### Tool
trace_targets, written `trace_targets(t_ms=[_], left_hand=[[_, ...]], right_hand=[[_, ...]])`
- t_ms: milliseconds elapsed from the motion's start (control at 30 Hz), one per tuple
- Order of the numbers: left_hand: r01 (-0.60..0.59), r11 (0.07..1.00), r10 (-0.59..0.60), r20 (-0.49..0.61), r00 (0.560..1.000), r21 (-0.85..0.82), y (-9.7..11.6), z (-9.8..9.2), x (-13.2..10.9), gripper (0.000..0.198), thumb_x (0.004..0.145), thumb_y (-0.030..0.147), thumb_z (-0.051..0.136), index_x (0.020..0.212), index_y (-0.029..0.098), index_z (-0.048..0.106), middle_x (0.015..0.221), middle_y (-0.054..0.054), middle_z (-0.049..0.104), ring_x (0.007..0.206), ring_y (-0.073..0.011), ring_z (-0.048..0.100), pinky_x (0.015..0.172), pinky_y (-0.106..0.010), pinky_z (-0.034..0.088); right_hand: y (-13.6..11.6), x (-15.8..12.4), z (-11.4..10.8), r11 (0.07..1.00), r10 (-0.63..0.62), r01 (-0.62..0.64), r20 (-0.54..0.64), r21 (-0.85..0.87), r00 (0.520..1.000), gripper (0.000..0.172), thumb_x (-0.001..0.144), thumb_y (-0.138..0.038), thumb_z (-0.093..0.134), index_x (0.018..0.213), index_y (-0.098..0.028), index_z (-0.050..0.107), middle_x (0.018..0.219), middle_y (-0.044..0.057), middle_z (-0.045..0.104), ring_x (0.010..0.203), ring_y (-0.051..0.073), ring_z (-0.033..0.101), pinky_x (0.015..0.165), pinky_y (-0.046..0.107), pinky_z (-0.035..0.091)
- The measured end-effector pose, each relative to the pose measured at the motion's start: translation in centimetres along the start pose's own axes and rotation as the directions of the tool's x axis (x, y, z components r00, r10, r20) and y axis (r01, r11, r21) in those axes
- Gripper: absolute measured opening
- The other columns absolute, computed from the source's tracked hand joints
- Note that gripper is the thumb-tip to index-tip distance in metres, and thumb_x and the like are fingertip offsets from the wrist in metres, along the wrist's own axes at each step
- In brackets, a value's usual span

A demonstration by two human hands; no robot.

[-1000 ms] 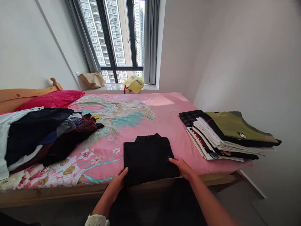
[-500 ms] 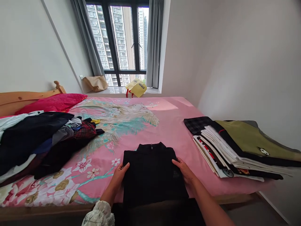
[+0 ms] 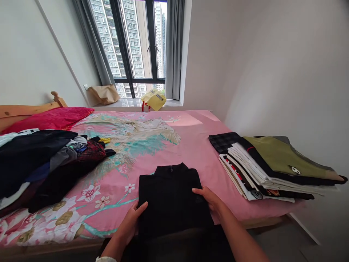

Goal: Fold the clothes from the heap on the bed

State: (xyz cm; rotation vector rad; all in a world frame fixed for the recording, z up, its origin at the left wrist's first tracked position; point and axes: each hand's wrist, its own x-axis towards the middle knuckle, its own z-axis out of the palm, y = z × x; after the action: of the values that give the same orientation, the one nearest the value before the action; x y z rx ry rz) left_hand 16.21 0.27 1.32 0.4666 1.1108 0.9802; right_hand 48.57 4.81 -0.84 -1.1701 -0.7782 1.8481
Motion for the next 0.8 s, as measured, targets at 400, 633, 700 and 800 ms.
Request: trace_targets(t_ms=[400,633,700,800], left_hand=[[0.066,0.920,-0.027,0.105,0.994,-0.387,-13.9,3.1,-5.2,0.022,0.074,0.033,0.068,0.095,0.024,0.068,0.119,-0.010,0.064,0.121,-0.0292,0.050,0.102,-0.044,0.042],[-0.177,0.888,0.095,-0.208,0.974,-0.424,-11.3,8.4,-5.9,0.034,0.076,0.023,0.066,0.110,0.021,0.062,0.107,-0.007,0.069,0.110,-0.0243,0.060,0.095,-0.038,0.049],[-0.203,0.881,0.064,-0.317,0.946,-0.428,-10.6,8.6,-6.3,0.037,0.073,0.016,0.068,0.110,0.018,0.061,0.099,-0.006,0.071,0.103,-0.0236,0.064,0.092,-0.037,0.051],[-0.151,0.892,-0.043,-0.413,0.910,-0.426,-8.8,8.3,-6.8,0.032,0.069,0.010,0.069,0.101,0.013,0.063,0.084,-0.006,0.073,0.090,-0.0248,0.068,0.086,-0.038,0.055]], right_hand=[[2.6,-1.6,0.6,0.999,0.044,-0.045,-0.121,-0.003,0.992,0.030,0.071,-0.030,0.069,0.095,-0.014,0.061,0.082,0.008,0.071,0.072,0.021,0.067,0.071,0.036,0.055],[6.4,-6.5,3.8,0.967,-0.147,0.186,-0.221,0.171,0.964,0.055,0.069,-0.033,0.072,0.119,-0.016,0.054,0.111,0.008,0.066,0.104,0.024,0.062,0.093,0.038,0.048],[7.2,-8.0,4.5,0.941,-0.155,0.196,-0.166,0.274,0.974,0.056,0.071,-0.036,0.069,0.121,-0.016,0.054,0.115,0.008,0.064,0.110,0.025,0.058,0.096,0.041,0.044],[8.2,-9.4,5.6,0.893,-0.166,0.168,-0.042,0.418,0.985,0.052,0.075,-0.053,0.058,0.115,-0.021,0.060,0.119,0.007,0.062,0.113,0.028,0.055,0.096,0.046,0.044]])
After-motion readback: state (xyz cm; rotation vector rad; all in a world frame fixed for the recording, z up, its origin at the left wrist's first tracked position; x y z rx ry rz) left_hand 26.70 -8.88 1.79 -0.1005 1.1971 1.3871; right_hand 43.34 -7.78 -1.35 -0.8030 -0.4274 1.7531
